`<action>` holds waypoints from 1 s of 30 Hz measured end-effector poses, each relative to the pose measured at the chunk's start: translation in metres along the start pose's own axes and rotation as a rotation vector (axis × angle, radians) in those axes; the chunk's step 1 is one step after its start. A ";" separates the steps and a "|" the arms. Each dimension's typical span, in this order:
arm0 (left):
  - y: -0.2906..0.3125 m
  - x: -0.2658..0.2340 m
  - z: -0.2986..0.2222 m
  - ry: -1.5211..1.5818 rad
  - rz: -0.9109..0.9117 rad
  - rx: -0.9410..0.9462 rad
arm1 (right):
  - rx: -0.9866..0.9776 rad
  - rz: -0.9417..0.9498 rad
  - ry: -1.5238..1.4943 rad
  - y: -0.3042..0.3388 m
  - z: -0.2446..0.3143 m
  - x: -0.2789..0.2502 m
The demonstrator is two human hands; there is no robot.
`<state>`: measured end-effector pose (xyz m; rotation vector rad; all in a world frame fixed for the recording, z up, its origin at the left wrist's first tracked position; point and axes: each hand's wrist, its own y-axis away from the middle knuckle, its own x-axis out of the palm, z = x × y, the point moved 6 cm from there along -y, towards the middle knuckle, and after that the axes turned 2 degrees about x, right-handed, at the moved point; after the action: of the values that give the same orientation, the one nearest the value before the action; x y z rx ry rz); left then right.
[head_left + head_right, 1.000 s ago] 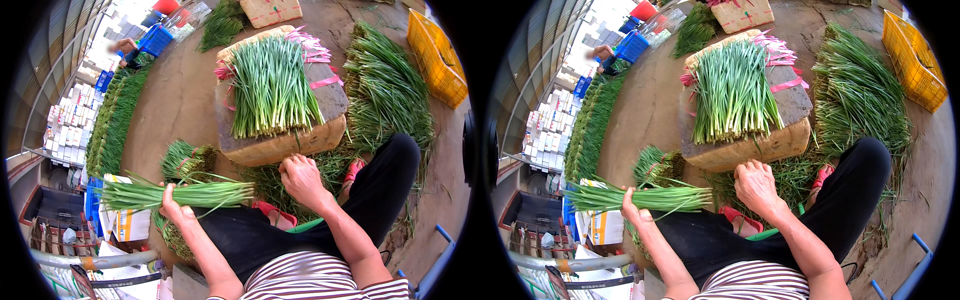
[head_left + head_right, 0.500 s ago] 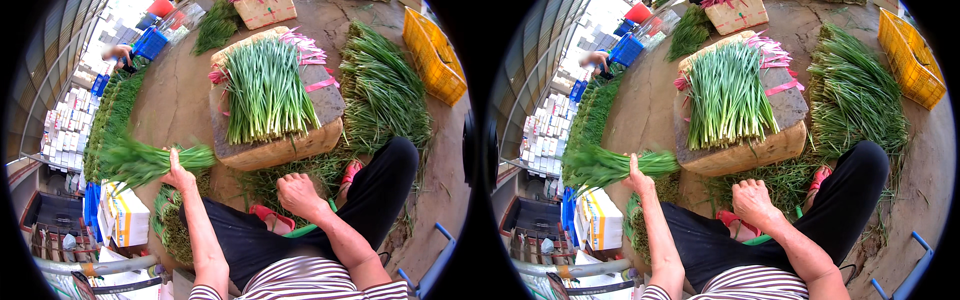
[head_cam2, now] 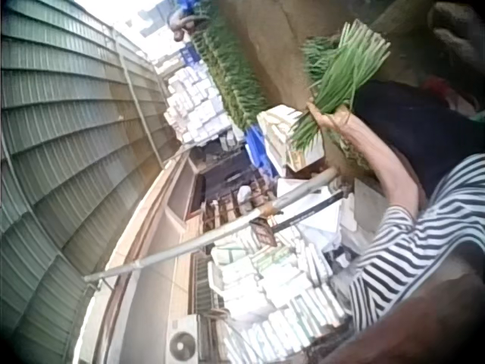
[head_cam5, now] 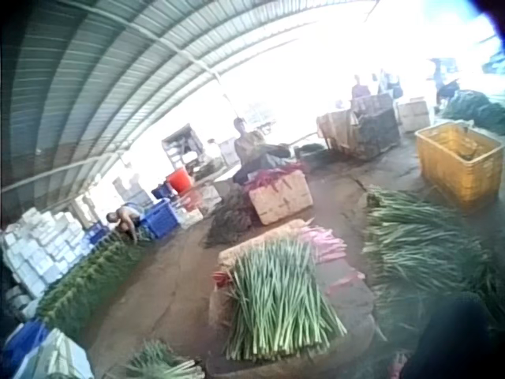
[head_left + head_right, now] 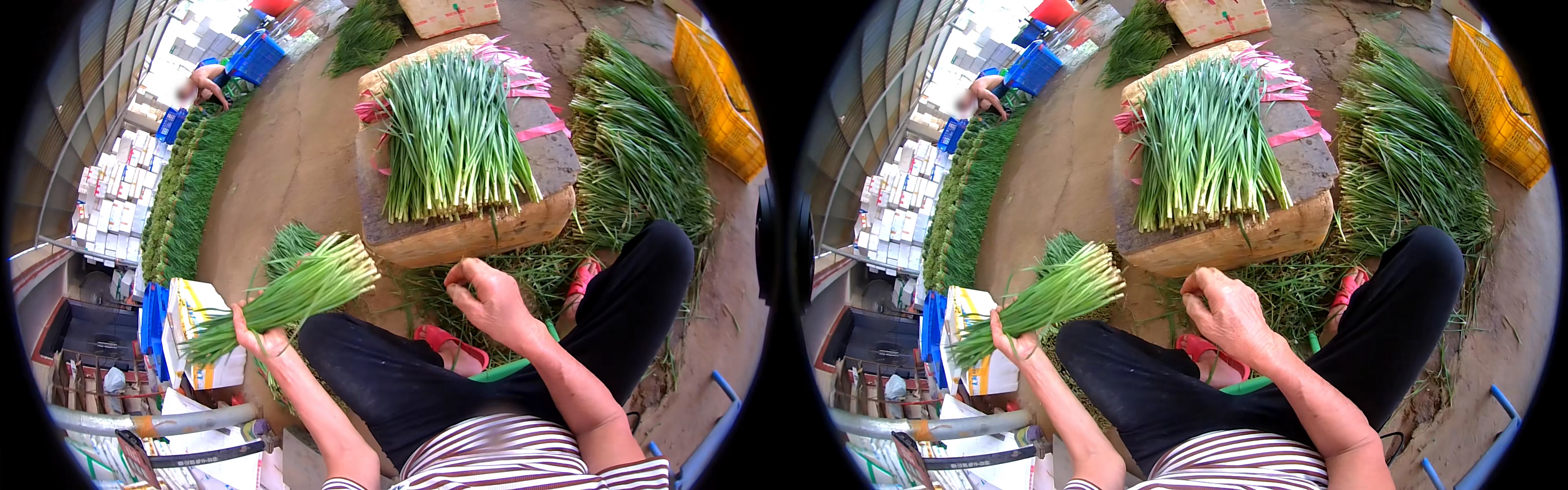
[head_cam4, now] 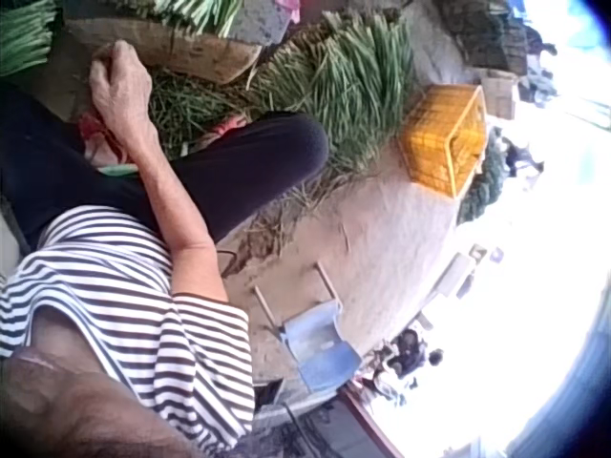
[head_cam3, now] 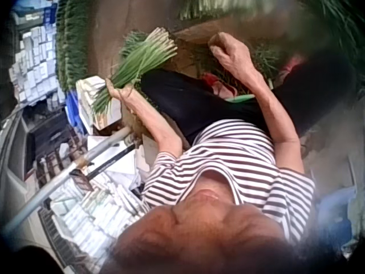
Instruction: The person picks up large handfuls of green chives, aligns the roots by hand, and secures them into bundles using pink plastic strips.
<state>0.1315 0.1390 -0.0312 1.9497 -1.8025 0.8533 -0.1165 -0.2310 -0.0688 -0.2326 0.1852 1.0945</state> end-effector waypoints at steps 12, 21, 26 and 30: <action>0.038 -0.050 0.027 0.202 -0.007 -0.491 | -0.031 0.256 -0.180 0.008 0.043 0.026; 0.058 -0.043 0.035 0.127 -0.270 -0.522 | 0.094 -0.011 -0.422 0.001 0.011 0.003; 0.064 -0.038 0.047 0.173 -0.269 -0.539 | -0.268 -0.103 -0.088 0.009 0.057 0.016; 0.061 -0.047 0.052 0.247 -0.287 -0.568 | 0.008 -0.166 -0.487 -0.003 0.022 0.022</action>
<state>0.0814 0.1353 -0.1089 1.5948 -1.3813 0.4038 -0.1036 -0.2072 -0.0533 0.0304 -0.2609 0.9549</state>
